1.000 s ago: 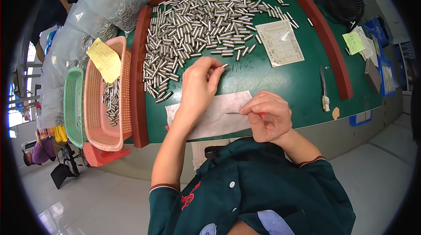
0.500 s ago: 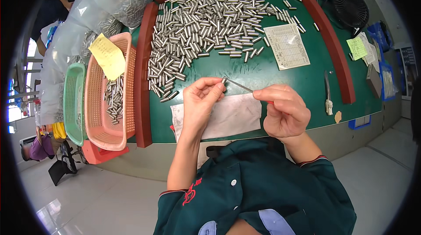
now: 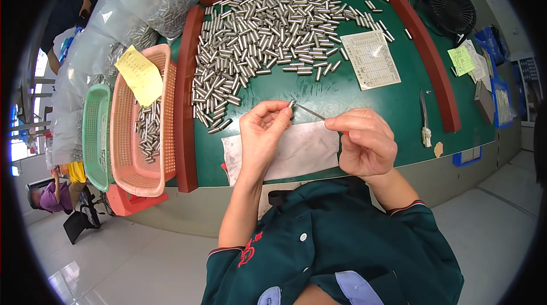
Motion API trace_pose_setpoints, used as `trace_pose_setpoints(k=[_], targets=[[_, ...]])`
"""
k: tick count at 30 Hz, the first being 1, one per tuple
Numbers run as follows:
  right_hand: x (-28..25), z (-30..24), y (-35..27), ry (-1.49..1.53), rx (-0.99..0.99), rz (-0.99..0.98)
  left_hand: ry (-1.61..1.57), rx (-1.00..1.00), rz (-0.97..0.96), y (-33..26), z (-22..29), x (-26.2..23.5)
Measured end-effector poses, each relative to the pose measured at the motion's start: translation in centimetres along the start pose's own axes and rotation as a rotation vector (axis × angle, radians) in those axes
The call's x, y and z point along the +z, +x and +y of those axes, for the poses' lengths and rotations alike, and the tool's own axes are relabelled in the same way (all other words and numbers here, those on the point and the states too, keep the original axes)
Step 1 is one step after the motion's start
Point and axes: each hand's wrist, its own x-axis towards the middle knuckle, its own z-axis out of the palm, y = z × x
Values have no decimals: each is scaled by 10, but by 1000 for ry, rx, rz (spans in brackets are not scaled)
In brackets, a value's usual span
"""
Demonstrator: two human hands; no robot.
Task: Manually inspect and clean the interior of small cylindrical metal components using a thin probe tool.
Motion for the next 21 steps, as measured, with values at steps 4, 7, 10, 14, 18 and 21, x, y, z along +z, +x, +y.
trace_pose_setpoints(k=[4, 7, 10, 14, 18, 21], targets=[[3, 0, 0, -3, -3, 6, 15, -3, 7, -1, 0, 1], [1, 1, -2, -24, 9, -36, 26, 16, 14, -1, -3, 2], [4, 0, -1, -17, 24, -39, 37, 40, 16, -2, -5, 1], [5, -1, -3, -7, 57, -106, 109, 96, 44, -3, -7, 4], [0, -5, 4, -45, 42, -192, 121, 122, 61, -4, -10, 5], [-1, -3, 4, -60, 43, -237, 142, 133, 96, -4, -10, 5]])
